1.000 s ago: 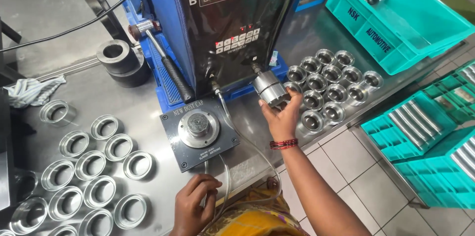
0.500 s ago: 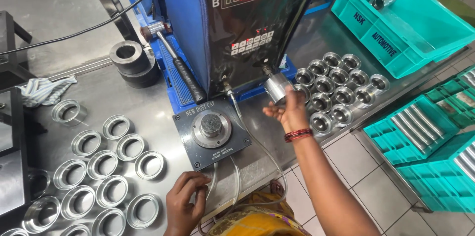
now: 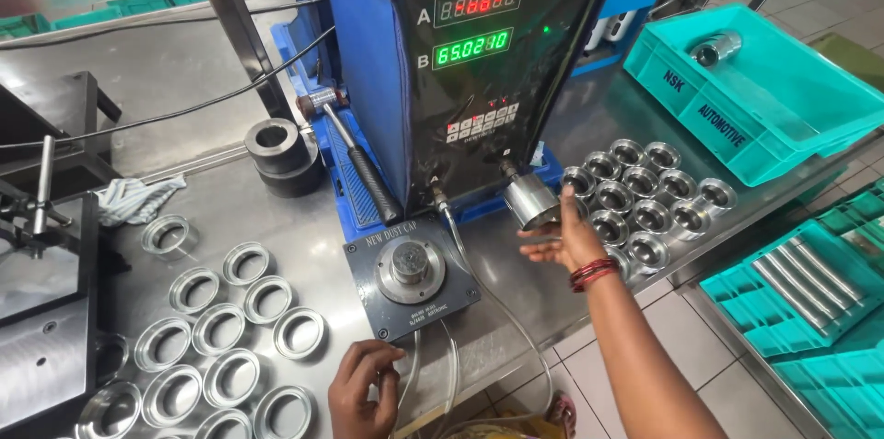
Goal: Measure metal cylindrical components using an industrial measurement machine.
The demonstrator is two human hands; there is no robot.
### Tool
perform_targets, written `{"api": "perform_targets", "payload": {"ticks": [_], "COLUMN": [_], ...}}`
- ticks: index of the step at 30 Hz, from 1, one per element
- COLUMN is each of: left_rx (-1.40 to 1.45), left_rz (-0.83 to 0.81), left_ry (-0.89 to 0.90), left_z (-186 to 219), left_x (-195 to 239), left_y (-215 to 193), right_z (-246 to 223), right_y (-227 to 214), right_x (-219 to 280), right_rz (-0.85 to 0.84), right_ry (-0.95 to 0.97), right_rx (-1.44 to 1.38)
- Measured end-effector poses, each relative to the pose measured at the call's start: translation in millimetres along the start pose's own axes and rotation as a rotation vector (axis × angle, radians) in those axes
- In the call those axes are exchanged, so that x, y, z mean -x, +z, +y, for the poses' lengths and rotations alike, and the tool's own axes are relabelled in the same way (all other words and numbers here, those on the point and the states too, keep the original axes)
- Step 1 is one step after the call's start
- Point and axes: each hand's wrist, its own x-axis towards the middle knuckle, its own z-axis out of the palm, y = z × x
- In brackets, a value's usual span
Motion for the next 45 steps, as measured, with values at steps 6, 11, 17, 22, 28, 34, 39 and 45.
{"api": "perform_targets", "payload": {"ticks": [6, 11, 17, 22, 28, 34, 39, 45], "left_rx": [-0.038, -0.033, -0.071, -0.078, -0.106, -0.232, -0.464, -0.49], "left_rz": [0.098, 0.12, 0.077, 0.072, 0.086, 0.117, 0.119, -0.15], "left_ry": [-0.022, -0.032, -0.141, -0.039, -0.045, 0.078, 0.177, 0.096], "left_z": [11.9, 14.1, 24.9, 39.4, 35.0, 30.2, 37.6, 27.8], "left_x": [8.7, 11.2, 13.0, 11.5, 16.4, -21.2, -82.1, -128.0], "left_y": [12.9, 11.0, -3.5, -5.7, -12.0, -1.8, 22.3, 20.8], "right_z": [1.9, 10.5, -19.0, -16.9, -13.3, 3.3, -18.8, 45.2], "right_y": [11.3, -5.8, 60.3, 135.0, 150.8, 144.4, 84.6, -90.4], "right_x": [-1.3, 36.8, 114.4, 111.6, 102.6, 109.1, 132.8, 62.7], "right_rz": [-0.037, -0.183, -0.746, -0.761, -0.583, -0.44, -0.469, 0.315], "right_ry": [-0.237, -0.052, -0.22, -0.692, -0.83, -0.802, -0.957, -0.424], "right_rx": [0.139, -0.123, -0.378, -0.024, 0.344, 0.548, 0.446, 1.103]}}
